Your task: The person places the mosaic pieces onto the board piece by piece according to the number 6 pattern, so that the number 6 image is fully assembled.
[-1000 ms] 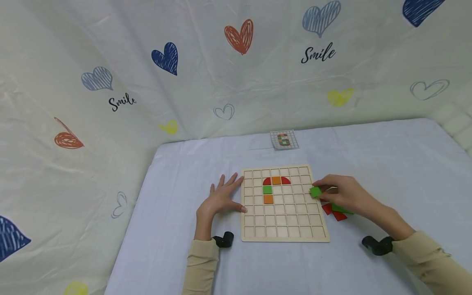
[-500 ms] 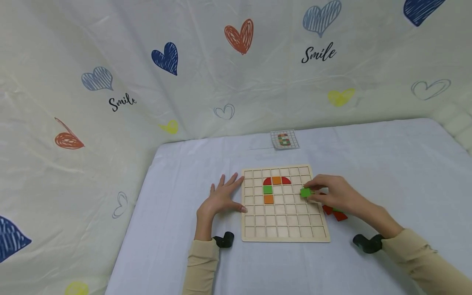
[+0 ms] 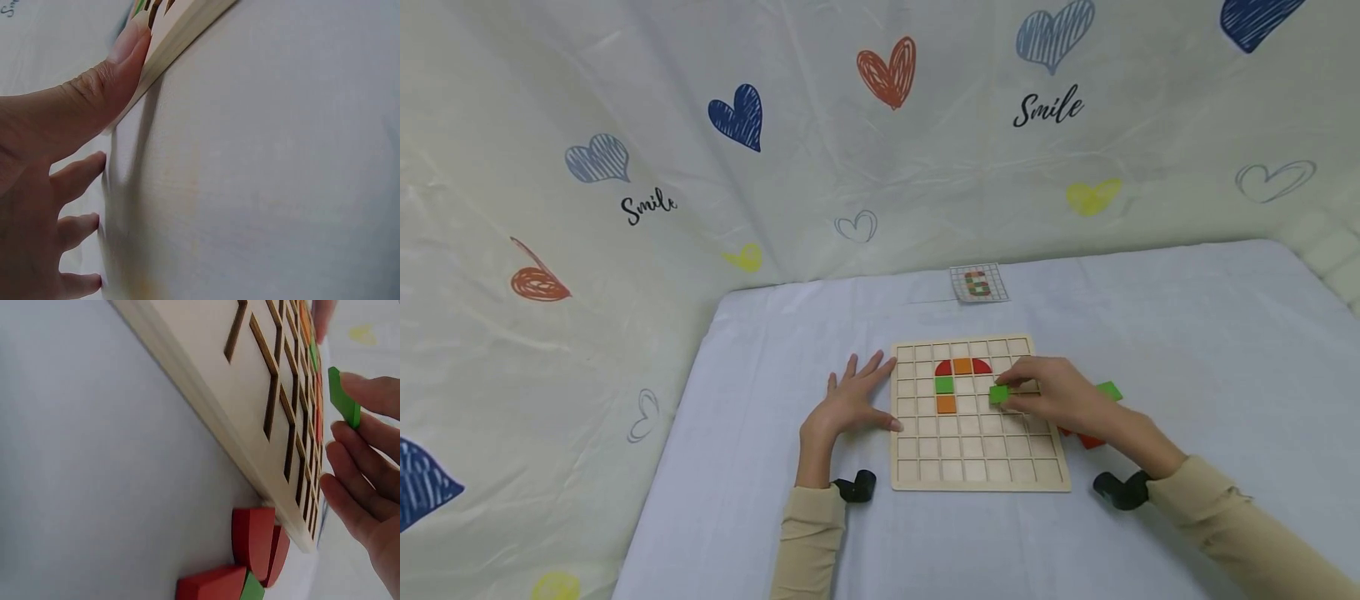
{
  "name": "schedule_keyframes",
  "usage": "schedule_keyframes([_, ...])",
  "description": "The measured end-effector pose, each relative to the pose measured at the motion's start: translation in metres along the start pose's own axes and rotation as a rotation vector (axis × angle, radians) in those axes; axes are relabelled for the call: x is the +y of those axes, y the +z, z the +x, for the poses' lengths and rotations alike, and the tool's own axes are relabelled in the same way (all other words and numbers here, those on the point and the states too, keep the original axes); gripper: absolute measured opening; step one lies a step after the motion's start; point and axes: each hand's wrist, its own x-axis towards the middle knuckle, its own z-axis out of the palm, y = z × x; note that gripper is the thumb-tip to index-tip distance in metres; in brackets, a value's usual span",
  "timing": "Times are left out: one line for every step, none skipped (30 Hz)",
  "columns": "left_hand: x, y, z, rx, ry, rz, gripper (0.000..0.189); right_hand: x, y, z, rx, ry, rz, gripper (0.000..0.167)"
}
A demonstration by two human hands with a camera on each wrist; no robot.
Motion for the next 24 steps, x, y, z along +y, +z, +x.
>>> schedule_keyframes([0.000, 0.000, 0.000, 0.000, -0.001, 0.000, 0.106, -0.001, 0.001, 0.002, -0.002, -0.001, -0.004, 0.027])
schedule_keyframes([0.000, 0.000, 0.000, 0.000, -0.002, -0.002, 0.106, -0.002, 0.002, 0.003, -0.007, -0.002, -0.008, 0.027])
schedule_keyframes([0.000, 0.000, 0.000, 0.001, -0.002, -0.002, 0.106, -0.003, 0.003, 0.005, -0.009, -0.001, -0.011, 0.026])
schedule_keyframes([0.000, -0.001, 0.000, 0.001, -0.003, -0.002, 0.106, -0.003, 0.004, 0.006, -0.013, -0.002, -0.014, 0.027])
schedule_keyframes([0.000, -0.001, 0.001, 0.002, -0.003, -0.002, 0.106, -0.004, 0.005, 0.008, -0.018, 0.002, -0.015, 0.026])
schedule_keyframes([0.000, -0.001, 0.001, 0.003, -0.004, -0.002, 0.106, -0.005, 0.005, 0.009, -0.027, 0.003, -0.012, 0.026])
schedule_keyframes([0.000, -0.001, 0.001, 0.005, -0.004, -0.001, 0.106, -0.006, 0.006, 0.011, -0.036, 0.006, -0.010, 0.026])
schedule_keyframes([0.000, -0.001, 0.001, 0.005, -0.005, -0.001, 0.106, -0.006, 0.006, 0.012, -0.046, 0.005, -0.006, 0.025])
schedule_keyframes([0.000, -0.002, 0.002, 0.004, -0.004, 0.001, 0.106, -0.007, 0.007, 0.014, -0.054, 0.004, -0.002, 0.025])
schedule_keyframes([0.000, -0.002, 0.002, 0.004, -0.004, 0.002, 0.106, -0.008, 0.007, 0.016, -0.064, -0.002, 0.001, 0.025])
schedule_keyframes([0.000, -0.002, 0.002, 0.005, -0.004, 0.002, 0.106, -0.008, 0.008, 0.017, -0.072, -0.006, 0.004, 0.025])
schedule_keyframes([0.000, -0.002, 0.002, 0.005, -0.004, 0.003, 0.106, -0.009, 0.009, 0.019, -0.081, -0.011, 0.006, 0.025])
schedule_keyframes([0.000, -0.002, 0.002, 0.005, -0.004, 0.004, 0.106, -0.010, 0.010, 0.021, -0.088, -0.015, 0.006, 0.025])
schedule_keyframes([0.001, -0.002, 0.002, 0.004, -0.003, 0.004, 0.106, -0.011, 0.012, 0.022, -0.093, -0.018, 0.005, 0.025])
schedule_keyframes([0.000, -0.002, 0.003, 0.005, -0.003, 0.004, 0.106, -0.012, 0.013, 0.024, -0.099, -0.020, 0.001, 0.024])
schedule_keyframes([0.000, -0.001, 0.003, 0.007, -0.002, 0.003, 0.106, -0.013, 0.015, 0.026, -0.104, -0.020, -0.003, 0.024])
schedule_keyframes([0.000, -0.001, 0.003, 0.006, -0.002, 0.003, 0.106, -0.013, 0.016, 0.028, -0.109, -0.015, -0.008, 0.023])
schedule_keyframes([0.000, -0.001, 0.003, 0.005, -0.003, 0.004, 0.106, -0.014, 0.018, 0.029, -0.114, -0.013, -0.011, 0.023])
schedule_keyframes([-0.001, -0.001, 0.004, 0.004, -0.003, 0.004, 0.106, -0.015, 0.019, 0.030, -0.117, -0.012, -0.015, 0.023])
schedule_keyframes([-0.001, -0.001, 0.004, 0.003, -0.003, 0.004, 0.107, -0.015, 0.021, 0.031, -0.122, -0.009, -0.020, 0.023])
schedule_keyframes([-0.001, 0.000, 0.004, 0.002, -0.004, 0.004, 0.107, -0.016, 0.022, 0.032, -0.127, -0.007, -0.024, 0.023])
schedule_keyframes([-0.002, 0.000, 0.004, 0.001, -0.004, 0.004, 0.107, -0.016, 0.023, 0.033, -0.128, -0.009, -0.029, 0.023])
schedule_keyframes([-0.002, 0.000, 0.005, -0.002, -0.005, 0.005, 0.107, -0.017, 0.023, 0.033, -0.132, -0.007, -0.029, 0.023])
schedule_keyframes([-0.002, 0.000, 0.005, -0.002, -0.005, 0.004, 0.107, -0.017, 0.024, 0.033, -0.135, -0.010, -0.031, 0.022])
